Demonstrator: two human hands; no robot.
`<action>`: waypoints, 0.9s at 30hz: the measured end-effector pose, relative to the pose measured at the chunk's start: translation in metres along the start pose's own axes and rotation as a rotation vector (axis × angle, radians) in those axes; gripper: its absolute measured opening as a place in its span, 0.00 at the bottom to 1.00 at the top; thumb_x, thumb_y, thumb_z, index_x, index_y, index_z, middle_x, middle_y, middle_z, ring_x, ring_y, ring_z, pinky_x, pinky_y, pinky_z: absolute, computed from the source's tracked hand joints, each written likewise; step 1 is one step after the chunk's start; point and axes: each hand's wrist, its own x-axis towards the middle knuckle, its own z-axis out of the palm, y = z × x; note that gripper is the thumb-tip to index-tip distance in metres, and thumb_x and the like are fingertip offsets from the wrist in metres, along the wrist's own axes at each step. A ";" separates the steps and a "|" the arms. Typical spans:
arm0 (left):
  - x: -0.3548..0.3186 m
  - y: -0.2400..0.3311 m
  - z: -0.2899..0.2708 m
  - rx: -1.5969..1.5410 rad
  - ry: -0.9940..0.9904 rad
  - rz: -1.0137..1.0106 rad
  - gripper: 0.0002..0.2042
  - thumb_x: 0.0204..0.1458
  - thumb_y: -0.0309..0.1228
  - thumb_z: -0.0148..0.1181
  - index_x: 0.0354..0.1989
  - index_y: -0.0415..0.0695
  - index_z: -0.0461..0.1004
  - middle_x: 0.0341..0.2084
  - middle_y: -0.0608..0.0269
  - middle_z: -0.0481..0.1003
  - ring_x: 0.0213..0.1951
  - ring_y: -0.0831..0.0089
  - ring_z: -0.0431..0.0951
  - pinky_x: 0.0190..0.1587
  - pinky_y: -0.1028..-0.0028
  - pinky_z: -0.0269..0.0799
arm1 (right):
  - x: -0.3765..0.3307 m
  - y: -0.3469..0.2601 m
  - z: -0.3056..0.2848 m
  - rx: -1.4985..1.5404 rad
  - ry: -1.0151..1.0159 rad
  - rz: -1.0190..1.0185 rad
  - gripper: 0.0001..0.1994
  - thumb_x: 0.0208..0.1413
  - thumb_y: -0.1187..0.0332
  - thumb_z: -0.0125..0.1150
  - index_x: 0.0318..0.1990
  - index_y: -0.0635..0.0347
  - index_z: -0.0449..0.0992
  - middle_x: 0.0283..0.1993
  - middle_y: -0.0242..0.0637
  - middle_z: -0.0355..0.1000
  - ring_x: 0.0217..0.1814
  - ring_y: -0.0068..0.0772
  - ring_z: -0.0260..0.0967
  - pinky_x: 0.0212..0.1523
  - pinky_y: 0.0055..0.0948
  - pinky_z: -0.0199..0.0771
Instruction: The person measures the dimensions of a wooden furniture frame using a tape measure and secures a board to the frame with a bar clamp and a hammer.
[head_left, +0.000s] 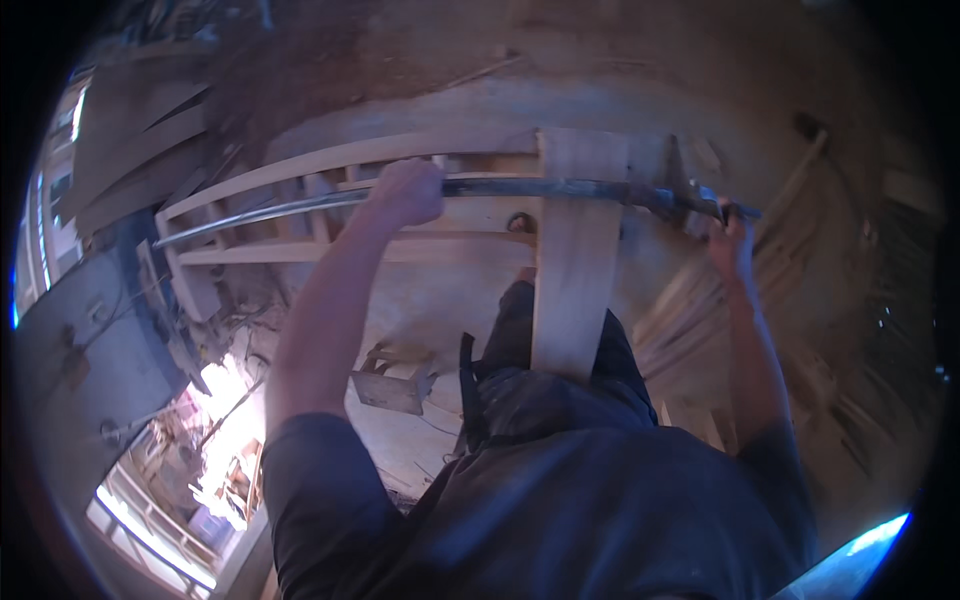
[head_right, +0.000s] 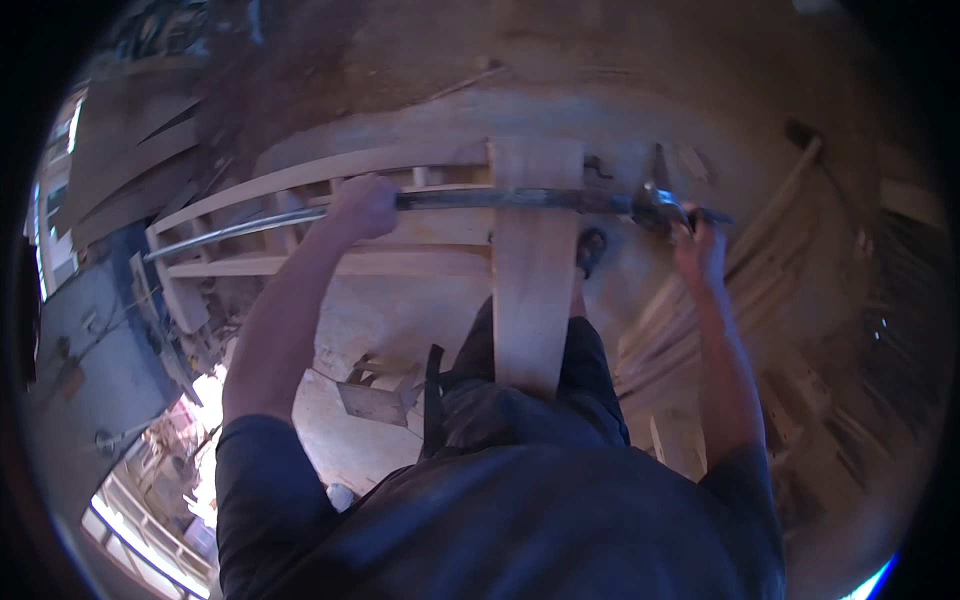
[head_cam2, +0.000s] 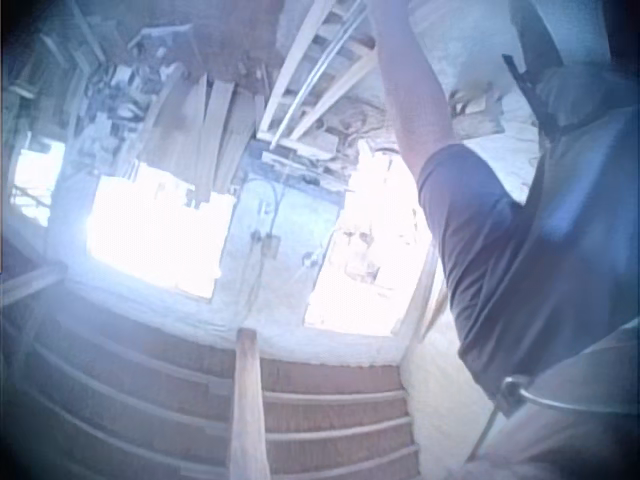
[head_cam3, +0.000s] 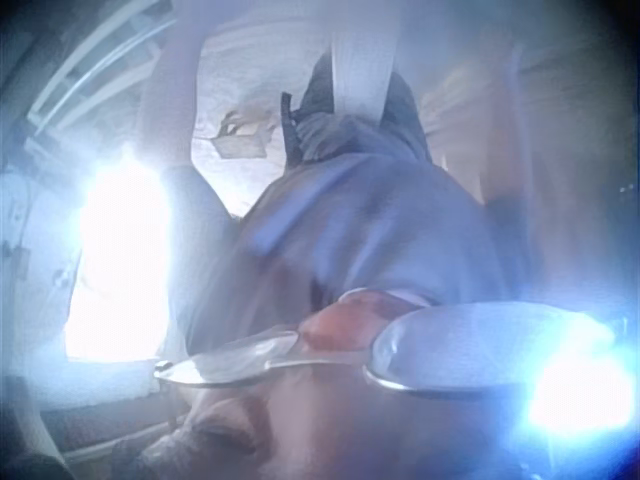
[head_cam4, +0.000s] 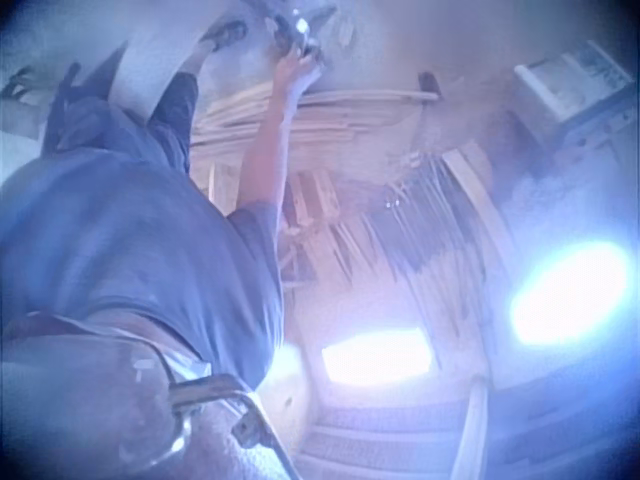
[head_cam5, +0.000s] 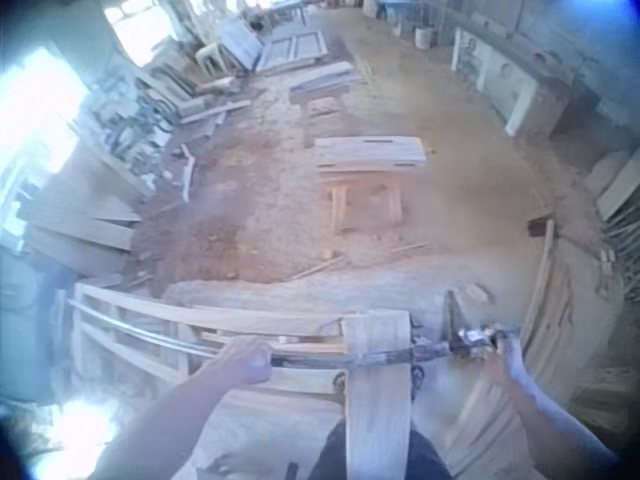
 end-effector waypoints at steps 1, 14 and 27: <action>-0.001 0.006 0.001 -0.011 -0.002 0.009 0.10 0.43 0.28 0.56 0.33 0.43 0.81 0.32 0.46 0.80 0.40 0.51 0.80 0.44 0.57 0.75 | -0.004 -0.001 -0.004 -0.020 0.010 0.017 0.11 0.56 0.74 0.56 0.46 0.62 0.74 0.39 0.52 0.74 0.43 0.52 0.73 0.46 0.40 0.71; 0.013 -0.018 0.024 -0.094 0.208 0.088 0.09 0.41 0.25 0.54 0.28 0.43 0.80 0.26 0.43 0.78 0.34 0.46 0.78 0.40 0.52 0.73 | 0.002 -0.034 -0.010 0.211 -0.099 0.232 0.09 0.58 0.69 0.60 0.43 0.63 0.75 0.34 0.40 0.73 0.34 0.36 0.70 0.38 0.31 0.69; 0.002 -0.012 0.045 -0.048 0.290 0.030 0.08 0.38 0.25 0.56 0.27 0.41 0.79 0.23 0.43 0.76 0.32 0.47 0.78 0.37 0.54 0.73 | -0.008 -0.037 0.003 0.196 0.034 -0.014 0.09 0.61 0.65 0.58 0.40 0.62 0.74 0.31 0.36 0.71 0.32 0.32 0.69 0.36 0.30 0.69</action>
